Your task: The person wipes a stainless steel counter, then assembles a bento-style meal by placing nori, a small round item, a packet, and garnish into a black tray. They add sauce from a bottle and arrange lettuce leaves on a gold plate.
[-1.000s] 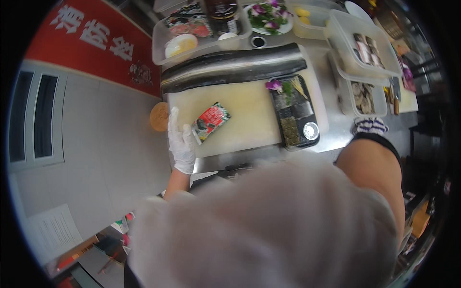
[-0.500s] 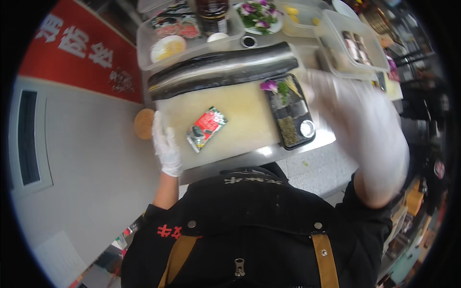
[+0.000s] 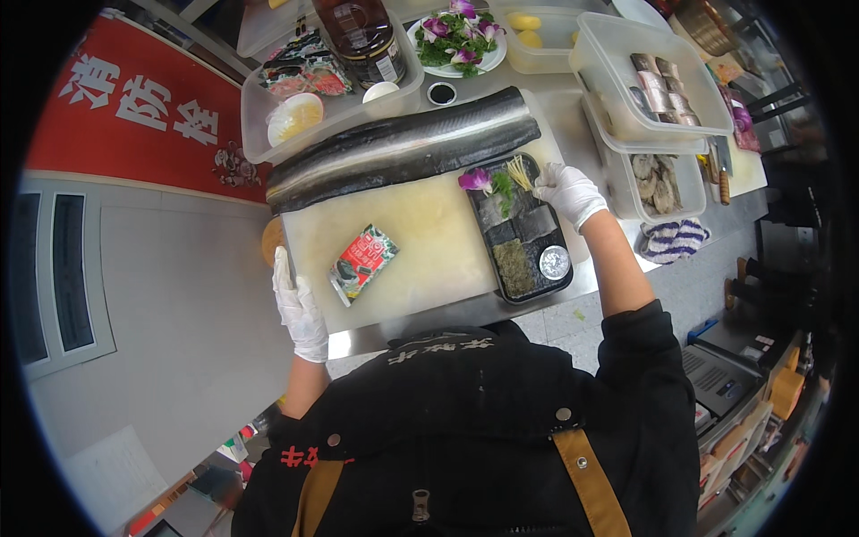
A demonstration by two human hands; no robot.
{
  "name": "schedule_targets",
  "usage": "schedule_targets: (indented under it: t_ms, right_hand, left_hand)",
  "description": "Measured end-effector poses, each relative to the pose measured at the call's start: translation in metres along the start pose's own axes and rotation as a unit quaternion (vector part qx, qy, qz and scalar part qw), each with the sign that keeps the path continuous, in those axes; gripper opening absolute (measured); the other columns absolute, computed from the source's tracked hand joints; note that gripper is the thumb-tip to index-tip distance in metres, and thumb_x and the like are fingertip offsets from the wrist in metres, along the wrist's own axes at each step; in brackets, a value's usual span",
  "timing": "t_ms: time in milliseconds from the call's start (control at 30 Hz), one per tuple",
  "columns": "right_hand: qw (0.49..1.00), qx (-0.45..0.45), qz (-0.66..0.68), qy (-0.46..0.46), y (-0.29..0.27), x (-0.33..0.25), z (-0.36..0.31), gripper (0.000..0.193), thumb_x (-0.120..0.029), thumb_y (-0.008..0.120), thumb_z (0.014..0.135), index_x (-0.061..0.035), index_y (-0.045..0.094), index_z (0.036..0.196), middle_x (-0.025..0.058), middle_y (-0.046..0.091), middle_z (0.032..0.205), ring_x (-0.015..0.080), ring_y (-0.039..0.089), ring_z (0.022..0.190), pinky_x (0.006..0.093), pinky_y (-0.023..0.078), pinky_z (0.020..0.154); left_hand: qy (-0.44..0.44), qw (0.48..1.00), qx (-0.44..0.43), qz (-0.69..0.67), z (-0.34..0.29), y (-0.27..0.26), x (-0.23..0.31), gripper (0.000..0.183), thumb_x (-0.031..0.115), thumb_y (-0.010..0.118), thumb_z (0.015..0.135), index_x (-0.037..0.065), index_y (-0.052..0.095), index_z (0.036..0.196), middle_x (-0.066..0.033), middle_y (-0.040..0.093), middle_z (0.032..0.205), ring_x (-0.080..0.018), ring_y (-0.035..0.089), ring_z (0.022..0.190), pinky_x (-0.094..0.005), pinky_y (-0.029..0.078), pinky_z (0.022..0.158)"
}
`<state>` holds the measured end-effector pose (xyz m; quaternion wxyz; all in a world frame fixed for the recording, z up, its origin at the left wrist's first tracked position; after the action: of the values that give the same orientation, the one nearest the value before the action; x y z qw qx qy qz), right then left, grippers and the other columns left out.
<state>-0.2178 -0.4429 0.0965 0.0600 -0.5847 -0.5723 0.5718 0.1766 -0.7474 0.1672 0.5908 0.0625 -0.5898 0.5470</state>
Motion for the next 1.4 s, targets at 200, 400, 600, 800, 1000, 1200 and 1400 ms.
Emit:
schedule_targets:
  t_ms: [200,400,600,800,1000,1200,1400]
  right_hand:
    - [0.989,0.014,0.113,-0.095,-0.016,-0.017,0.005,0.02,-0.01,0.073,0.084,-0.0053,0.072,0.103,0.0147,0.072,0.093,0.0313,0.068,0.09,0.0371,0.053,0.085]
    - [0.973,0.039,-0.055,-0.221,0.004,-0.063,0.027,0.013,-0.019,0.067,0.089,-0.0087,0.071,0.095,0.0161,0.069,0.098,0.0365,0.065,0.094,0.0421,0.052,0.084]
    - [0.973,0.044,-0.1,-0.205,-0.018,-0.103,0.011,0.016,-0.011,0.066,0.088,-0.0088,0.07,0.104,0.0184,0.069,0.1,0.0359,0.066,0.094,0.0411,0.054,0.084]
    - [0.88,0.194,0.134,-0.413,-0.055,-0.271,0.065,0.024,-0.018,0.063,0.097,-0.0002,0.068,0.112,0.0203,0.069,0.11,0.029,0.067,0.103,0.0348,0.05,0.09]
    - [0.904,0.143,0.351,-0.195,0.004,-0.328,0.202,0.031,-0.022,0.075,0.089,0.0013,0.066,0.109,0.0103,0.071,0.101,0.0186,0.066,0.091,0.0316,0.05,0.084]
    - [0.788,0.2,0.556,-0.174,-0.025,-0.322,0.227,0.021,-0.023,0.069,0.089,-0.004,0.065,0.097,0.0039,0.065,0.081,0.0155,0.06,0.071,0.031,0.047,0.066]
    - [0.835,0.259,0.209,-0.44,-0.112,-0.367,0.124,0.011,-0.013,0.063,0.092,-0.0028,0.066,0.094,0.0048,0.065,0.084,0.018,0.061,0.075,0.0311,0.049,0.071]
  left_hand:
    - [-0.019,1.0,0.002,-0.009,-0.005,0.01,0.01,0.05,0.019,0.046,0.103,-0.002,0.04,0.147,-0.0205,0.04,0.153,-0.0316,0.036,0.143,-0.0409,0.025,0.119]
    - [-0.003,0.996,0.007,0.084,-0.004,0.01,0.018,0.051,0.011,0.048,0.098,-0.001,0.042,0.147,-0.0201,0.044,0.15,-0.0341,0.037,0.142,-0.042,0.025,0.119]
    - [-0.027,0.994,0.021,0.101,-0.001,-0.002,-0.004,0.05,0.012,0.047,0.098,0.0,0.043,0.147,-0.0182,0.044,0.151,-0.0339,0.037,0.142,-0.0421,0.025,0.119]
    - [-0.047,0.996,0.066,0.043,0.0,-0.016,-0.017,0.048,0.014,0.047,0.099,0.001,0.046,0.145,-0.0179,0.045,0.15,-0.0333,0.038,0.142,-0.0415,0.026,0.119]
    - [-0.068,0.991,0.115,0.015,-0.017,-0.035,-0.041,0.034,0.017,0.051,0.1,0.0,0.061,0.127,-0.0168,0.062,0.129,-0.0297,0.057,0.12,-0.0385,0.042,0.106]
    - [-0.288,0.917,0.145,-0.233,-0.048,-0.047,-0.106,0.034,0.024,0.051,0.105,0.002,0.067,0.084,-0.0067,0.069,0.079,-0.0123,0.062,0.075,-0.0285,0.049,0.066]
    - [-0.229,0.952,0.11,-0.171,-0.012,-0.059,-0.099,0.032,0.025,0.053,0.104,0.002,0.067,0.087,-0.0067,0.07,0.082,-0.0151,0.063,0.079,-0.0297,0.048,0.078]
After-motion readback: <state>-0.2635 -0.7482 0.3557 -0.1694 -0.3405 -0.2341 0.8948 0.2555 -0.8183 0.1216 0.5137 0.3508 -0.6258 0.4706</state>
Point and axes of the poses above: each hand's wrist, its own z-axis towards the middle knuckle, its own y-axis out of the palm, x = y × z, the point moved 7 cm from there along z, towards the middle knuckle
